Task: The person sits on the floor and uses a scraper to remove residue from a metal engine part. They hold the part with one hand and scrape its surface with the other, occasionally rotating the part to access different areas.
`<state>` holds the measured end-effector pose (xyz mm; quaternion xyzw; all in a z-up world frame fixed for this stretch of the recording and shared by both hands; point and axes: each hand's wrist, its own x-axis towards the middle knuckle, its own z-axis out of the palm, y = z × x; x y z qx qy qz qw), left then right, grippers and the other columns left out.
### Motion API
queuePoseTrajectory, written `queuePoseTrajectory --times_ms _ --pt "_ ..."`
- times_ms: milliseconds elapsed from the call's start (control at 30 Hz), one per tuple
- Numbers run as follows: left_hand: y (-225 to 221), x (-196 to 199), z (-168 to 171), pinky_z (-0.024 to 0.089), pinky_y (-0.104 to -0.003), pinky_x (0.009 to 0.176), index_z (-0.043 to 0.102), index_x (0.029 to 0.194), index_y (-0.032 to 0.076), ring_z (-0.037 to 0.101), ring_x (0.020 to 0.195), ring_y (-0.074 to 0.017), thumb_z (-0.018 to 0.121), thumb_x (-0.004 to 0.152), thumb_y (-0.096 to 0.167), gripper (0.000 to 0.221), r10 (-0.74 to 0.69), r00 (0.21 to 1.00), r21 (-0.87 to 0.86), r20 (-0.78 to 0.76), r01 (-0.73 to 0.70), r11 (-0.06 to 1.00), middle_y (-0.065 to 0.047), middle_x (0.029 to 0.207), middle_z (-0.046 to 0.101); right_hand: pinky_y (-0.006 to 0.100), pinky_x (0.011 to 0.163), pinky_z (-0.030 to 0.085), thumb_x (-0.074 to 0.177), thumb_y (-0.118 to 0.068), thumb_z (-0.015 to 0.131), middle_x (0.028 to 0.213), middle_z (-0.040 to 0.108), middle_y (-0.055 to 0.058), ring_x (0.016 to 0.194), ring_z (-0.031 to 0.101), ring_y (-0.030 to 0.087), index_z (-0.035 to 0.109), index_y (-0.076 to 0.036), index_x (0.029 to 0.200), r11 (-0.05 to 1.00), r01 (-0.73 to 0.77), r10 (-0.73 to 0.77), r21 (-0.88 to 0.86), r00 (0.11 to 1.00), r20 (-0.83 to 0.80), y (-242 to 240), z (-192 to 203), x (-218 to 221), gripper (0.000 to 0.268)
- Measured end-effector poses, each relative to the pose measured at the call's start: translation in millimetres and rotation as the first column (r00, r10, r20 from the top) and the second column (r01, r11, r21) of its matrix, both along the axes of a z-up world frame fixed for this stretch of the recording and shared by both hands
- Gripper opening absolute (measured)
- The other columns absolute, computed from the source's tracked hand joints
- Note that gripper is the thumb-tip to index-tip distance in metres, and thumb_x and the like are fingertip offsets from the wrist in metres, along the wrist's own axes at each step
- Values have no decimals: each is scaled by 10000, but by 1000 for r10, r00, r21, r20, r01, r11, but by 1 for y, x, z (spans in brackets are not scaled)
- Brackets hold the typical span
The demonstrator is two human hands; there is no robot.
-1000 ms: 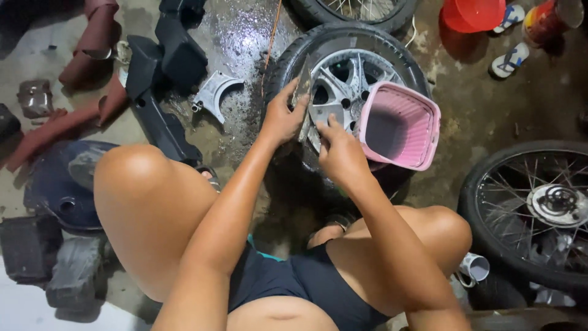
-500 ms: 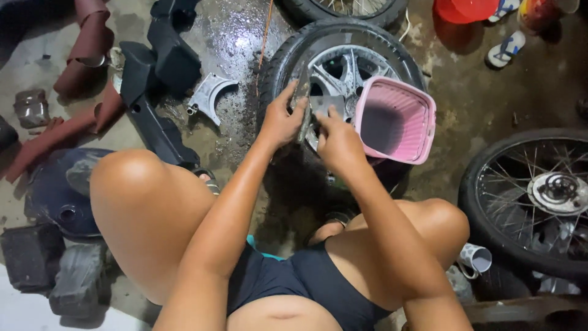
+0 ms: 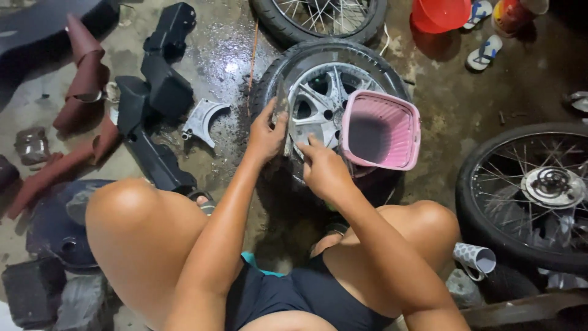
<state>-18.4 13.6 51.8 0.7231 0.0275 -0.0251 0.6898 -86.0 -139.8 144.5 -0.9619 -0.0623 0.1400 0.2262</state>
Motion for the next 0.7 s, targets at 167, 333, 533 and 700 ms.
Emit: queuePoseTrajectory --times_ms 167,333,533,700 --pt "-6 -5 -4 375 -576 1158 449 1508 -55 416 1405 -467 584 1056 239 557 7 1000 -14 27 -7 1000 -340 1471 487 552 1075 489 938 -70 544 1539 486 259 1329 558 434 667 -91 1380 999 28 -27 -21 999 31 -3 -5 9 459" --pt "-5 -4 5 381 -572 1147 469 1513 -14 417 1405 -459 623 1039 256 567 4 1000 44 3 -4 999 -328 1464 504 546 1035 519 941 -75 532 1547 497 224 1308 586 419 658 -135 1403 999 22 -23 -35 999 -41 -1 -3 -9 483" --pt "-5 -4 -5 345 -530 1184 457 1518 -19 401 1434 -410 621 1058 263 564 -28 1000 27 8 27 999 -290 1491 496 564 1039 509 923 -43 528 1544 485 259 1300 573 458 679 -91 1364 999 12 -12 -33 1000 18 2 11 -2 469" --pt "-5 3 -21 352 -522 1202 493 1478 -44 427 1419 -417 646 1032 244 552 65 997 9 34 -65 998 -314 1467 511 577 1042 500 903 -47 565 1512 513 269 1285 575 469 691 -85 1346 998 -31 31 -48 999 7 3 1 -5 462"
